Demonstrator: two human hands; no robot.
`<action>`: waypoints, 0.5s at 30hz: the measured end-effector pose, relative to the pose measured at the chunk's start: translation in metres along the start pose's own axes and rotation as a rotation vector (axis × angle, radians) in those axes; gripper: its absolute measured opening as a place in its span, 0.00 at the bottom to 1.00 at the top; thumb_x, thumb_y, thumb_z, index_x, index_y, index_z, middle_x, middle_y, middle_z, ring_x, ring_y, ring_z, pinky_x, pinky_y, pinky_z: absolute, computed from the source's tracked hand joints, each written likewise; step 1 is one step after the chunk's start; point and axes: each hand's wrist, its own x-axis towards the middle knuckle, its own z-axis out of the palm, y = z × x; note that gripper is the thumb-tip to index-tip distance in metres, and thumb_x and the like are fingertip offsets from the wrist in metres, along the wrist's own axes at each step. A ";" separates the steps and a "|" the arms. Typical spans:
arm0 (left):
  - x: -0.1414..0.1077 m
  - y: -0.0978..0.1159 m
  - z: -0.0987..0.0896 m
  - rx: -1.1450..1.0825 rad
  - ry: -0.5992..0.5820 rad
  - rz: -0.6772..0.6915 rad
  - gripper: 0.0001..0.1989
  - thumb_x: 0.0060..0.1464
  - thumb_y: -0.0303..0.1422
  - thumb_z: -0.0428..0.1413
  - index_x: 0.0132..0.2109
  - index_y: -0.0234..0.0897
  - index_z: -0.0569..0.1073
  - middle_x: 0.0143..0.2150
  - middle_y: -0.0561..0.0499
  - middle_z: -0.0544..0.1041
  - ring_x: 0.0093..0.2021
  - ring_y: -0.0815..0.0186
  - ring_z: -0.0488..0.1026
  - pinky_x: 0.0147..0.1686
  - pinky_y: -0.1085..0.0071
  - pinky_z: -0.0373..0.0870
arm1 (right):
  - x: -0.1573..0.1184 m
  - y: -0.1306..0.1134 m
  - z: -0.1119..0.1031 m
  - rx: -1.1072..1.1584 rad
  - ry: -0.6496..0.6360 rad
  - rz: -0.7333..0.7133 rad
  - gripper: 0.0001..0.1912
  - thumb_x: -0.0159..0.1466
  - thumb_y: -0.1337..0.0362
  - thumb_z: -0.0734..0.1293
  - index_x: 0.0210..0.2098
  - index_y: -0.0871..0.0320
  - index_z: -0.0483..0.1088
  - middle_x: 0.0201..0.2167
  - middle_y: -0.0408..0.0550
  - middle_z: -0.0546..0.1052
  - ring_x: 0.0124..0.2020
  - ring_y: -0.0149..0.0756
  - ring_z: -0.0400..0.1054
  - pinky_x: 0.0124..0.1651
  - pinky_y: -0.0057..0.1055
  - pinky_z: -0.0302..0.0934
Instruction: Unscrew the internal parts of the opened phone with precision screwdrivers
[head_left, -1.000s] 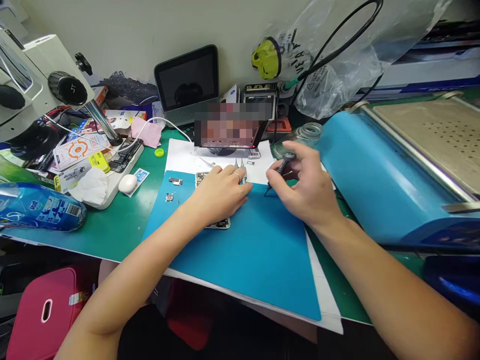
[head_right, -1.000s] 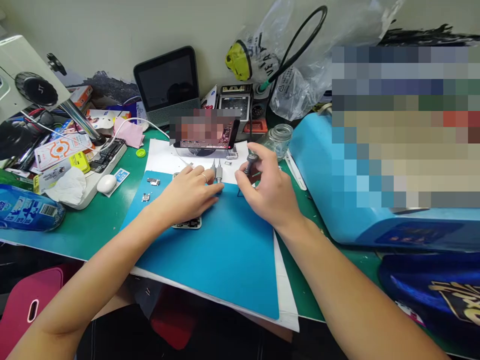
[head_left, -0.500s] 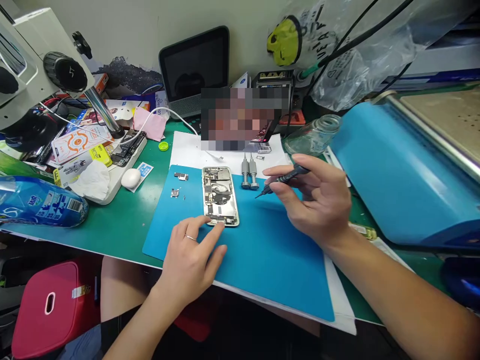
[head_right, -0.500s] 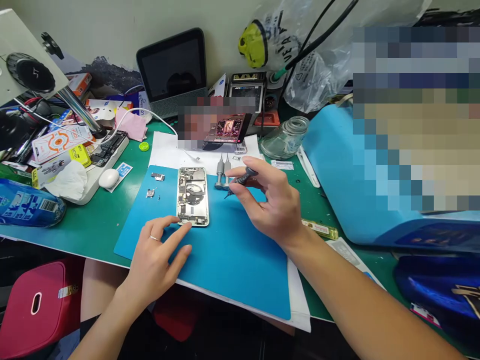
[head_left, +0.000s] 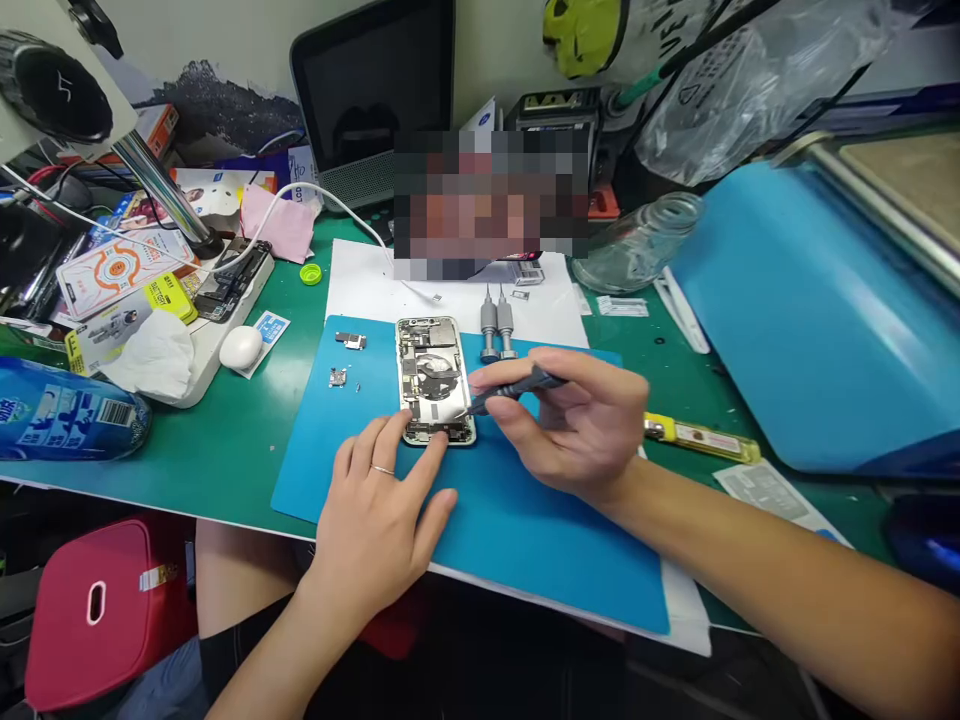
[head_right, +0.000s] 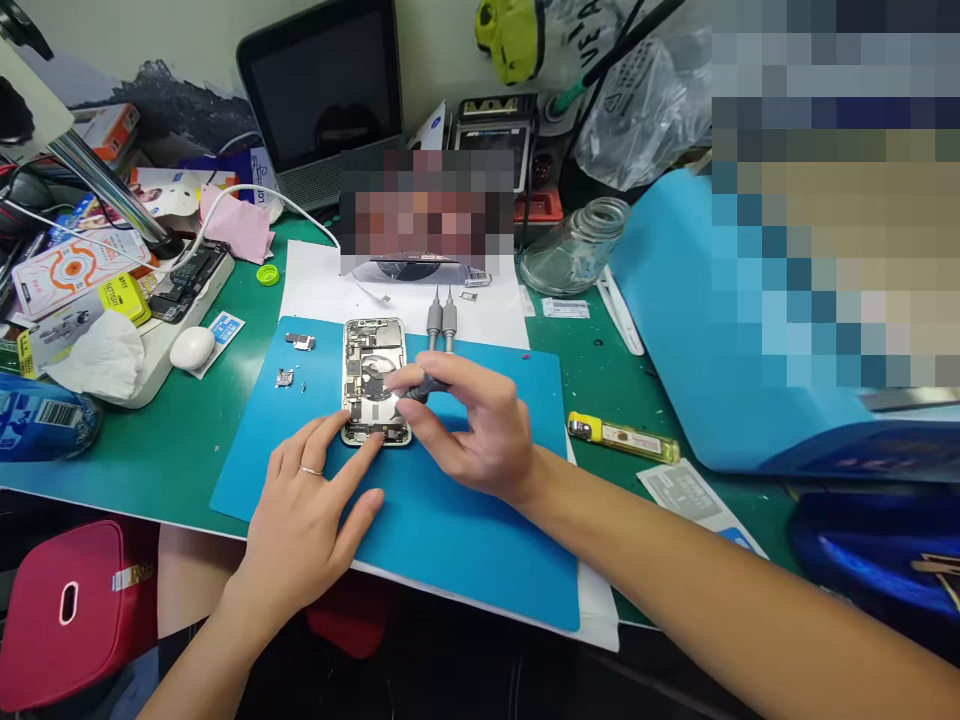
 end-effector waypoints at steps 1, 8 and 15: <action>0.000 0.000 0.000 -0.002 0.004 -0.001 0.22 0.69 0.39 0.47 0.66 0.41 0.66 0.69 0.38 0.60 0.66 0.47 0.58 0.59 0.50 0.60 | 0.000 0.000 0.001 0.008 -0.004 0.012 0.35 0.61 0.77 0.70 0.64 0.49 0.61 0.40 0.46 0.82 0.38 0.37 0.80 0.41 0.35 0.78; 0.001 0.000 -0.001 -0.015 0.004 -0.002 0.21 0.69 0.38 0.48 0.66 0.41 0.67 0.69 0.38 0.60 0.66 0.48 0.58 0.59 0.50 0.60 | 0.000 0.001 -0.001 -0.015 -0.009 0.059 0.34 0.62 0.76 0.70 0.63 0.47 0.62 0.36 0.43 0.81 0.33 0.34 0.78 0.37 0.33 0.76; 0.002 0.000 -0.001 -0.011 0.010 0.009 0.21 0.69 0.37 0.49 0.65 0.40 0.68 0.67 0.39 0.63 0.65 0.48 0.61 0.58 0.51 0.61 | 0.001 -0.002 -0.010 -0.054 -0.043 0.030 0.35 0.61 0.77 0.70 0.64 0.49 0.62 0.35 0.45 0.81 0.31 0.34 0.77 0.32 0.32 0.75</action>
